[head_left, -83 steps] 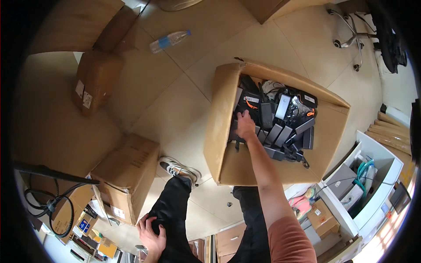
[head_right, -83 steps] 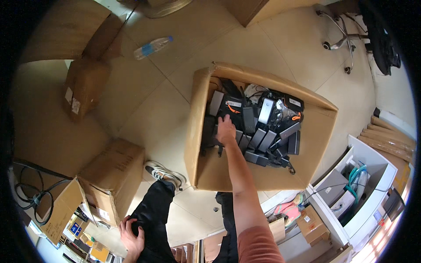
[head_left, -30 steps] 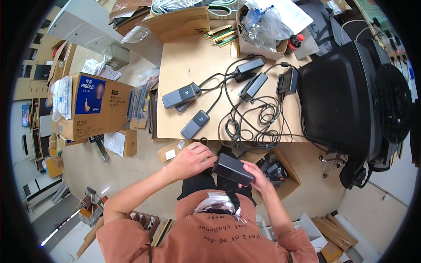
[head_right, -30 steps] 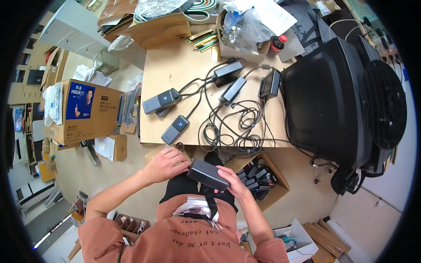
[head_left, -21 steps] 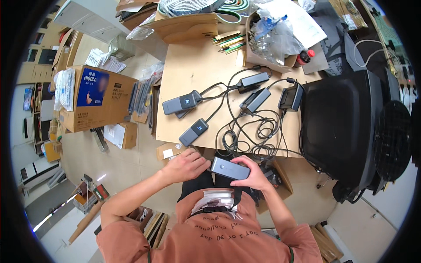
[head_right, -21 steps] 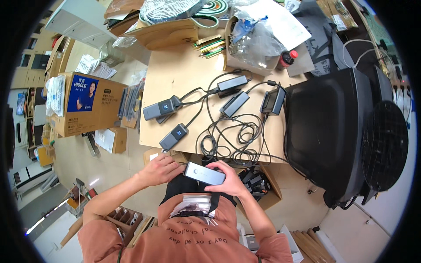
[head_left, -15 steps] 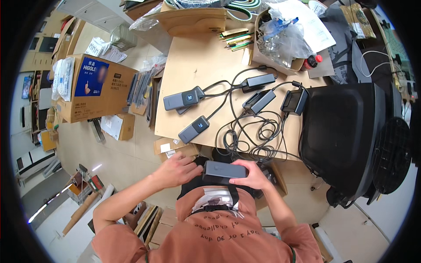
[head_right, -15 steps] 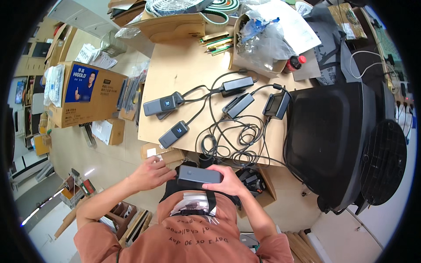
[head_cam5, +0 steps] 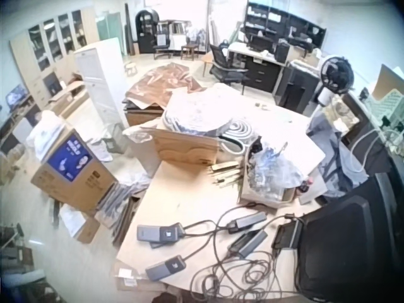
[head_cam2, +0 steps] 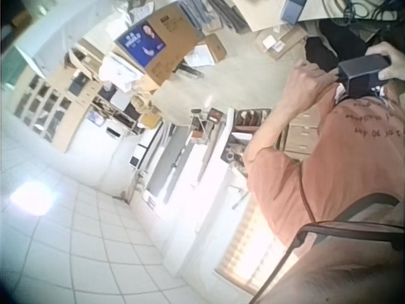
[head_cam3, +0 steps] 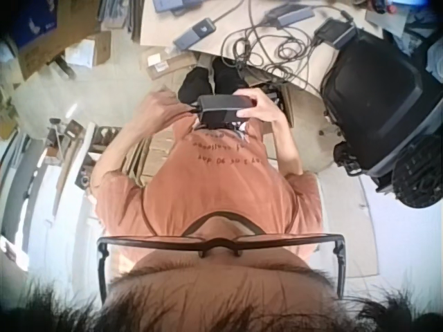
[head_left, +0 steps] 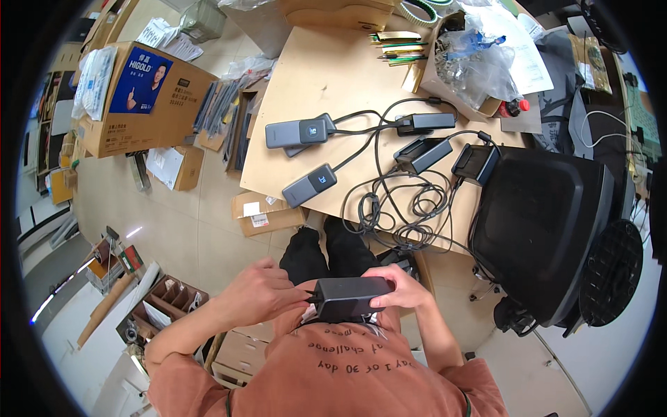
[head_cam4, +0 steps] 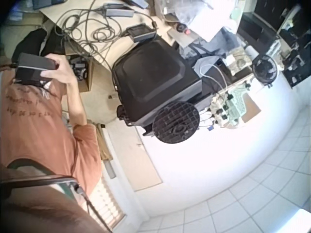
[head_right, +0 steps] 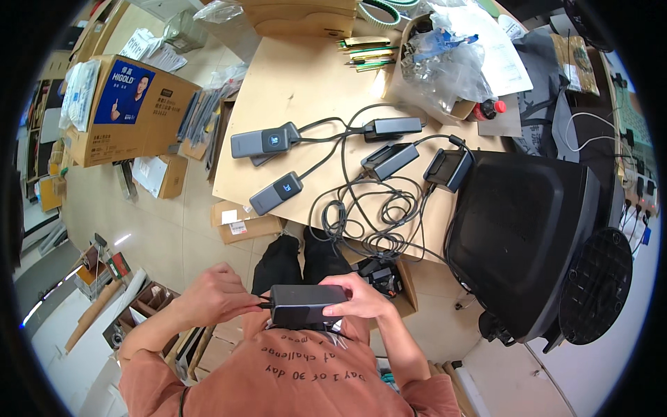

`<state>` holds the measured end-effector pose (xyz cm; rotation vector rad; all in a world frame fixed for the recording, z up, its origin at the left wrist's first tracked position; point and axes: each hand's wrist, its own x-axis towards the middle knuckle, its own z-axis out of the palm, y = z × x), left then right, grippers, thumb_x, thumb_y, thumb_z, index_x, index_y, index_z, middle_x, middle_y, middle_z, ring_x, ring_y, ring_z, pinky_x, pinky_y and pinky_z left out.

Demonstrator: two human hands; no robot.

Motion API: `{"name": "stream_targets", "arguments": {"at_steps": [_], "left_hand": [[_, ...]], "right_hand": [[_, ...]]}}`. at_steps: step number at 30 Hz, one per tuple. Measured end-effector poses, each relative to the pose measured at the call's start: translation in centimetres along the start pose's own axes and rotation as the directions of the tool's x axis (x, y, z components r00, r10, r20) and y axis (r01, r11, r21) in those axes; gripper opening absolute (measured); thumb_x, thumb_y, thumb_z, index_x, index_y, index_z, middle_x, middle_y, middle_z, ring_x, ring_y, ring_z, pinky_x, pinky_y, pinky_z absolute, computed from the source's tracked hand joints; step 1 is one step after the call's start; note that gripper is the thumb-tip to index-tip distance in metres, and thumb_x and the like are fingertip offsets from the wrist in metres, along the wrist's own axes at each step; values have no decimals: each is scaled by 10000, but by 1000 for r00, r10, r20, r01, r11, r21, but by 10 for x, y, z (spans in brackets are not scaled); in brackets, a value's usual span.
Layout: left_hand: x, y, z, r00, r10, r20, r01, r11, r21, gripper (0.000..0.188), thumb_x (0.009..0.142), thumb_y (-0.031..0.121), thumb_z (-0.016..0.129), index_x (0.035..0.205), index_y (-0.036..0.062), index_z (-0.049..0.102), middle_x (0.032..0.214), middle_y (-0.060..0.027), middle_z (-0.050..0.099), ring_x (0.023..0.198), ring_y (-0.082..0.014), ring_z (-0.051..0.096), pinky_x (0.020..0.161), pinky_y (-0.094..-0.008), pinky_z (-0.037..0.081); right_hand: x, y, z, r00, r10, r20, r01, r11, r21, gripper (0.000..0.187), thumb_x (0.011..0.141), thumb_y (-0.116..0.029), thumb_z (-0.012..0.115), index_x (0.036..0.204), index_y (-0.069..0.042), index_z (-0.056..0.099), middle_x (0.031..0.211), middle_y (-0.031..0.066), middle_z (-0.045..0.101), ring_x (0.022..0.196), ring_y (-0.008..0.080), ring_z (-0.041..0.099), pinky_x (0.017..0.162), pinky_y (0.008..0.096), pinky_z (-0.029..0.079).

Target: Connecting and organizing power banks and charging cables on a desk.

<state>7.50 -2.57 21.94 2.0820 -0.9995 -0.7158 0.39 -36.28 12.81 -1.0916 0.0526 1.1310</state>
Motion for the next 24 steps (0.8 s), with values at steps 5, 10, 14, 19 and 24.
{"name": "stream_targets", "arguments": {"at_steps": [5,10,14,19,24], "left_hand": [[-8,6,-39,999,-28,35,34,985,-171,160,800,211,833,919,115,788,751,4,711,701,-164,652,705,-323,463],[-19,-12,-35,799,-528,-289,308,771,-558,147,815,105,830,884,31,725,854,-90,736,807,-197,714,766,-358,542],[17,-47,11,613,-710,-347,13,449,-894,235,1035,225,619,1123,7,636,1082,-111,701,1031,-200,681,917,-366,523],[77,-65,30,647,-666,-372,-165,354,-920,300,1094,282,471,1198,15,559,1089,-105,651,1118,-228,634,977,-399,493],[141,-64,24,853,-483,-199,-141,154,-978,317,1093,303,485,1198,10,545,978,-84,626,941,-179,649,835,-335,519]], "right_hand": [[-5,-5,-5,991,-113,64,123,976,-182,546,771,-267,867,1174,44,669,1017,39,708,927,108,637,842,262,500],[-26,3,-17,956,-131,-264,184,965,189,568,782,-316,831,1199,29,658,1087,36,664,1008,124,626,902,277,495],[-10,5,-5,906,-158,-393,268,932,243,559,811,-289,833,1230,12,620,1104,15,624,1027,113,589,905,268,478],[-4,38,-8,918,-117,-380,235,930,281,508,865,-209,787,1203,-56,440,1273,238,632,1158,406,676,978,485,580],[-3,69,-2,943,-86,-321,211,901,379,405,939,-133,709,1237,-77,441,1361,248,592,1261,421,614,1070,514,513]]}}
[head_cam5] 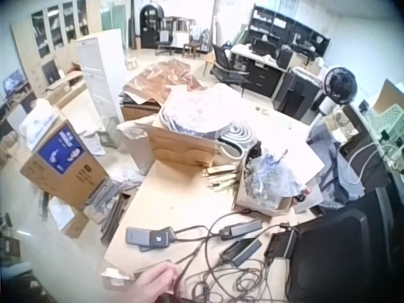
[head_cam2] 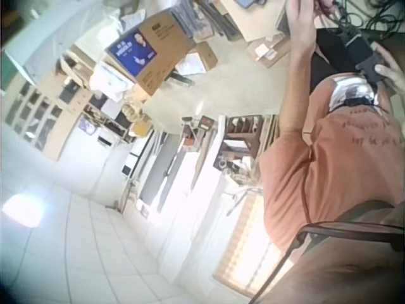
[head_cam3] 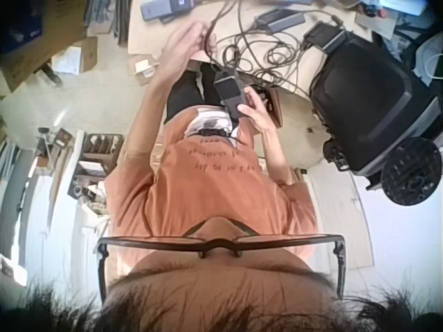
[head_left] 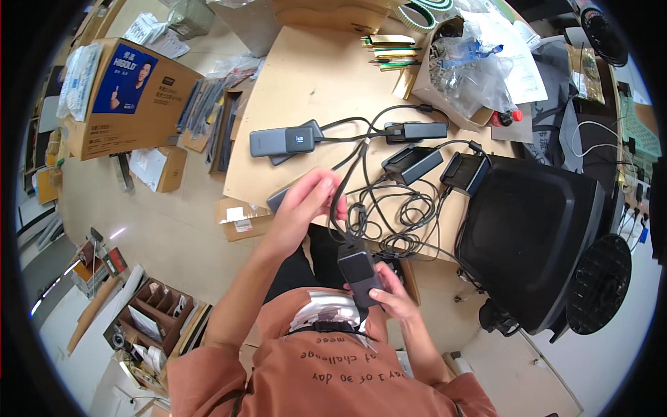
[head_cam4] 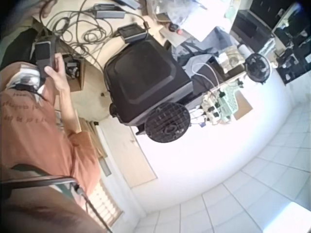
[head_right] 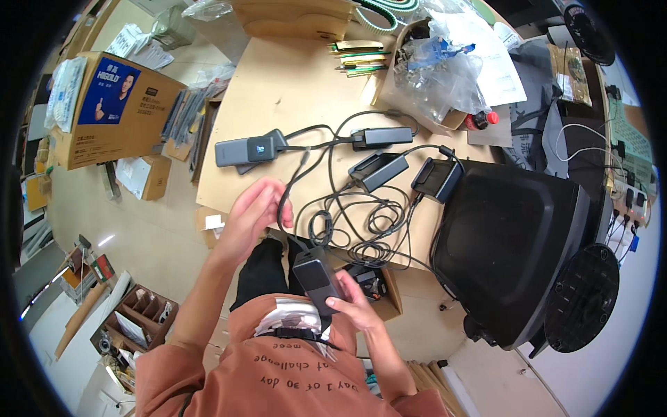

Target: Connecting and organizing power banks and charging cables on a desk.

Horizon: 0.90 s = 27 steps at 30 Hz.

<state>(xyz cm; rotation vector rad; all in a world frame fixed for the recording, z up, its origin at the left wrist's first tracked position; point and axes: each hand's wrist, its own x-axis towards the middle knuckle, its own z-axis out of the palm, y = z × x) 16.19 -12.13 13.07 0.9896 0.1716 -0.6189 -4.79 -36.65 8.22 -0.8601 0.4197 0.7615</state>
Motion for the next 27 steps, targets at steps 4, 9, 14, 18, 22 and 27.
{"name": "stream_targets", "arguments": {"at_steps": [4,9,14,18,22,27], "left_hand": [[69,-26,5,982,-188,-4,187,980,-73,314,1106,305,468,1194,27,585,712,44,430,642,-69,427,557,-224,378],[122,-84,-11,958,-235,-166,264,947,183,291,1086,349,495,1205,94,571,753,24,565,599,-61,502,518,-210,335],[130,-89,-23,975,-157,-156,127,974,-189,436,1126,416,349,1170,70,610,760,14,562,591,-59,474,508,-215,325],[129,-87,-18,953,-187,-236,74,905,-419,292,1092,343,506,1101,79,633,713,38,521,576,-48,444,500,-218,329],[139,-109,-20,984,-113,-137,143,962,232,214,974,260,683,992,48,703,665,4,596,594,-72,527,528,-260,413],[154,-105,-16,957,209,-202,-5,707,707,236,892,237,726,1045,69,788,811,-124,745,667,-261,690,672,-385,544]], "right_hand": [[6,9,14,995,90,-52,-77,973,216,444,957,-136,686,1318,-80,434,1386,223,564,1297,426,583,1081,524,504],[10,6,11,954,40,-297,-76,991,-112,487,902,-129,746,1293,-74,463,1259,128,594,1185,270,607,1047,392,474],[14,-69,8,886,-396,-243,-22,487,-873,561,707,-261,869,1147,9,650,1007,148,687,967,243,651,884,379,523],[11,-128,-21,840,-480,-253,-62,378,-924,713,668,-542,808,1049,47,686,964,141,701,887,233,658,799,351,518],[36,-195,-32,852,-470,-231,-42,378,-925,897,738,-486,843,1399,40,538,931,89,686,820,134,642,745,280,500],[90,-269,-39,965,-156,-209,-138,375,-917,1202,749,-506,829,1635,-13,184,814,34,664,731,78,570,714,234,414]]}}
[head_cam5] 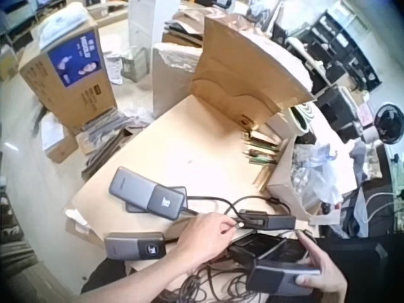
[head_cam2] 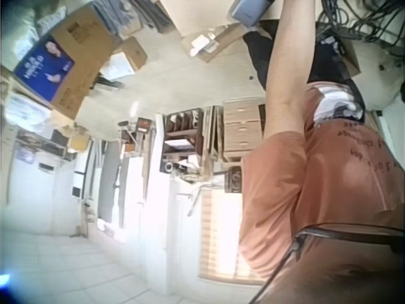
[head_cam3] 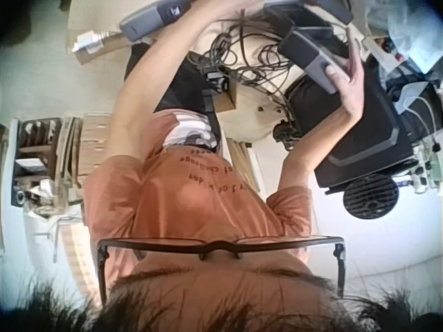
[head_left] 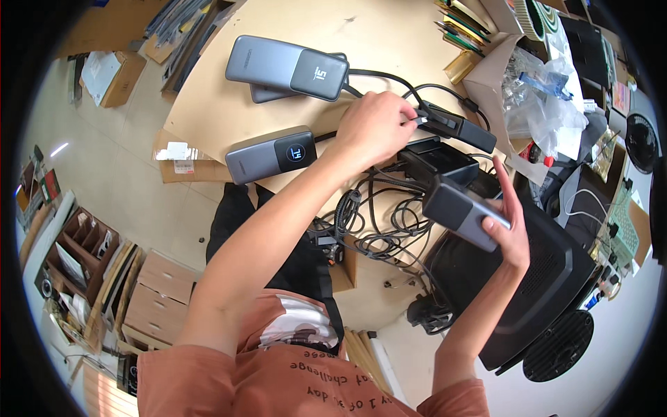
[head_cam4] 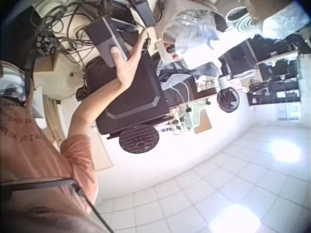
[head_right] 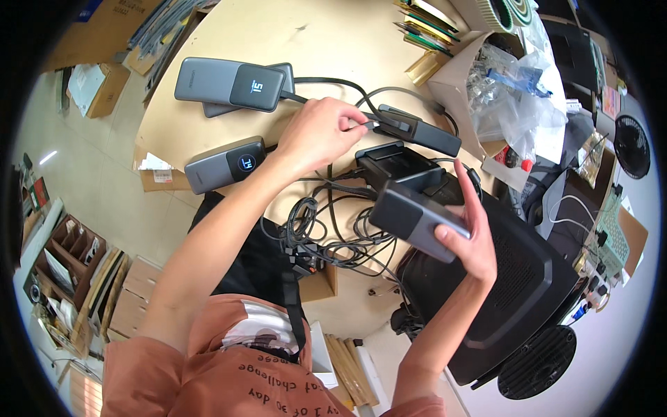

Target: Connecting and organizing power banks and charging cables on a desk.

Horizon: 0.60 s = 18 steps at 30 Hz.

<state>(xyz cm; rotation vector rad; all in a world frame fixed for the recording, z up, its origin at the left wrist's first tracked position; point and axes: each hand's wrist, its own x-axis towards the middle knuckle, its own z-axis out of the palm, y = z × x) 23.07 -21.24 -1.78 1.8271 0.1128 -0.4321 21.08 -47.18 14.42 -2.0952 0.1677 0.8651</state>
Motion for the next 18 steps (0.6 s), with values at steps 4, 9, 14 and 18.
{"name": "stream_targets", "arguments": {"at_steps": [4,9,14,18], "left_hand": [[9,-6,9,953,275,-126,-258,956,136,219,872,228,741,1008,65,793,825,-138,731,768,-336,700,717,-438,563],[16,-13,18,896,408,-176,-372,906,204,178,867,215,747,955,66,786,818,-100,683,798,-321,678,730,-442,545],[18,-23,27,859,458,-229,-436,889,141,169,859,212,762,950,71,779,831,-75,658,865,-286,636,768,-414,525],[20,-26,32,861,462,-213,-465,885,39,169,835,181,787,942,52,770,856,-72,659,874,-280,582,796,-398,504]], "right_hand": [[40,-10,-14,992,-25,123,36,996,-87,1100,784,-492,789,1629,-34,255,909,49,664,787,75,544,788,211,398],[56,-24,-18,972,40,230,-9,991,-135,1050,820,-458,766,1637,-52,247,963,62,671,821,78,553,818,212,408],[57,-18,-26,961,50,272,-11,990,-141,1041,818,-460,758,1633,-47,258,1040,80,662,814,79,550,781,218,406],[60,-14,-24,969,-23,246,55,990,-128,1042,805,-487,751,1622,-37,287,1028,78,651,747,73,514,710,219,372]]}}
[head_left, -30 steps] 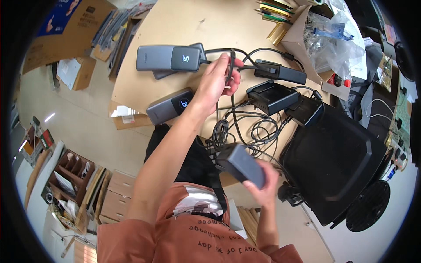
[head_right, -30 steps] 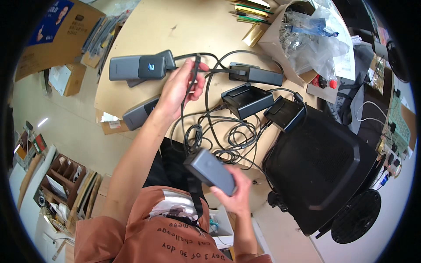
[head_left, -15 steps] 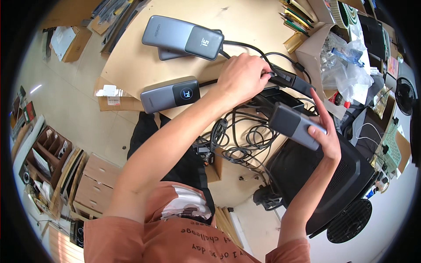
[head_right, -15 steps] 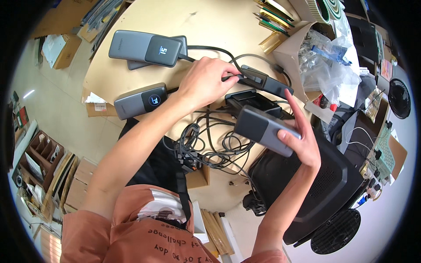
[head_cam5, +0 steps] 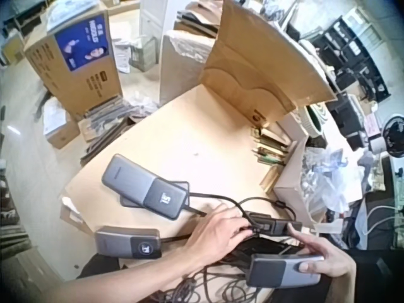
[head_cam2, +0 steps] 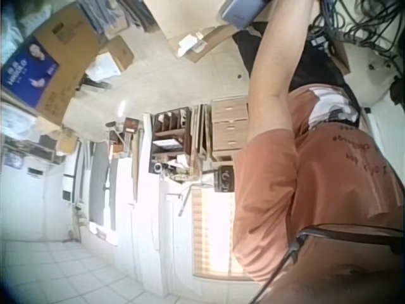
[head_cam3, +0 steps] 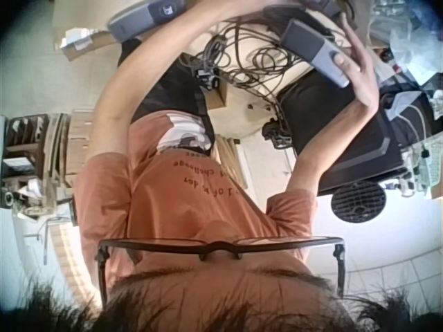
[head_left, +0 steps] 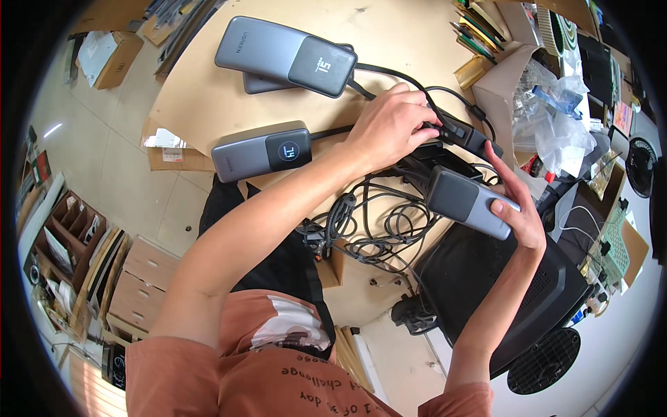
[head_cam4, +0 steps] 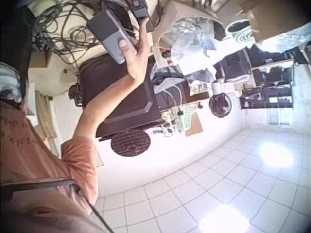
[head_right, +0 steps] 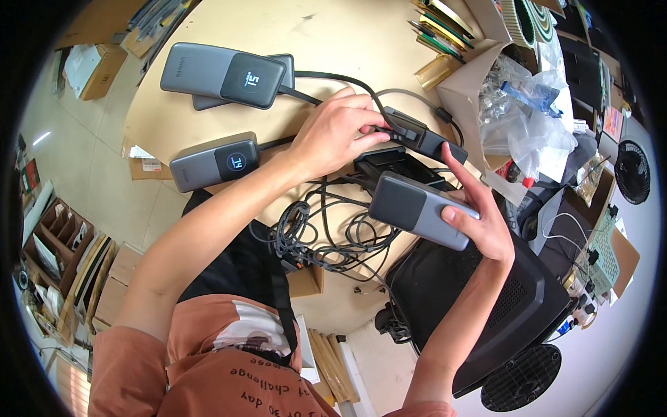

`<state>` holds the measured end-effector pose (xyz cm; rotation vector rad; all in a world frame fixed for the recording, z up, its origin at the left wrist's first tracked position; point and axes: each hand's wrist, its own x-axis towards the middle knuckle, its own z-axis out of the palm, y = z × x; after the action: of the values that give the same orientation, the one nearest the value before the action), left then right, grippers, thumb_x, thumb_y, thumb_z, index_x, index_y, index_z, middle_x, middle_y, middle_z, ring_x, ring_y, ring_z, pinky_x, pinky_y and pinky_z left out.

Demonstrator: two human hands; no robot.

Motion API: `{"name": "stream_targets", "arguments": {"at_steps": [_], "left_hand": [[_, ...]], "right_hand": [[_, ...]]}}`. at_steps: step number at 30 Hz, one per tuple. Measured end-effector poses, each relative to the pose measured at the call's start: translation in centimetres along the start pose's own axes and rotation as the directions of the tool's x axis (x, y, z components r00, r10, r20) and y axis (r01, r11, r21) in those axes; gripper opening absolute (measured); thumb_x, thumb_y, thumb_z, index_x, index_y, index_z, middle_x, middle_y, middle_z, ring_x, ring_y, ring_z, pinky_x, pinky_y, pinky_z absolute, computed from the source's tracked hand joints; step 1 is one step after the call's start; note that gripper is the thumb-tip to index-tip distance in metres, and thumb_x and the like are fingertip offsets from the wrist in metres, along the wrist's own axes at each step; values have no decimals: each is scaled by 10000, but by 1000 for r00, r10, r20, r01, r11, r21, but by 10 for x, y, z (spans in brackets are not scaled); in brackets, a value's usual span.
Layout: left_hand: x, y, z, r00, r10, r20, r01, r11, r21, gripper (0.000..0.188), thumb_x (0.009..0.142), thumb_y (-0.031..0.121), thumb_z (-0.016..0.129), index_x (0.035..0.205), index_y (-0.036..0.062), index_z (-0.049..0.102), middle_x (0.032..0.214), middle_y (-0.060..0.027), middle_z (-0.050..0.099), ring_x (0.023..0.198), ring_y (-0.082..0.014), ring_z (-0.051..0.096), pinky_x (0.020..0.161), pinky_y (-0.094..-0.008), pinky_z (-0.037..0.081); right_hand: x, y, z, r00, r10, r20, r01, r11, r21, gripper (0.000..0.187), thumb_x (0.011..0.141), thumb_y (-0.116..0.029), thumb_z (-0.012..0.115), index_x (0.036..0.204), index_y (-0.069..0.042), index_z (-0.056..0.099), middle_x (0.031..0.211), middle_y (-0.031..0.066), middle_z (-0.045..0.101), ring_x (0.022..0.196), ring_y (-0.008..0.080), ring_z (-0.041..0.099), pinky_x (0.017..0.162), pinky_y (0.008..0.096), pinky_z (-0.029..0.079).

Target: Connecting and organizing power banks and charging cables on a desk.

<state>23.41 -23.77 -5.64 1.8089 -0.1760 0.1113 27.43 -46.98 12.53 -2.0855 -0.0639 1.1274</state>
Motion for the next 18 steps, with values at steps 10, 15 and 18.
{"name": "stream_targets", "arguments": {"at_steps": [10,15,18], "left_hand": [[-2,-4,18,987,-61,-149,49,995,-87,146,793,160,820,901,71,780,884,-38,677,967,-276,563,862,-402,487],[-1,-10,22,986,-58,-159,52,998,-38,155,802,184,823,944,126,803,876,-7,673,965,-245,547,893,-396,443],[1,-11,19,990,-33,-141,33,999,-4,167,821,199,812,984,163,818,885,6,662,947,-228,536,899,-384,429]], "right_hand": [[-3,17,-1,999,28,17,-29,998,61,1056,784,-481,748,1617,-20,290,1233,111,627,740,82,535,696,238,387],[-2,17,-1,1000,28,9,-29,995,97,1081,764,-478,744,1616,-4,278,1618,83,367,814,103,605,752,250,434],[-1,20,-4,1000,18,3,-19,996,90,1089,757,-483,739,1619,-9,273,1611,78,379,824,103,610,754,252,438]]}}
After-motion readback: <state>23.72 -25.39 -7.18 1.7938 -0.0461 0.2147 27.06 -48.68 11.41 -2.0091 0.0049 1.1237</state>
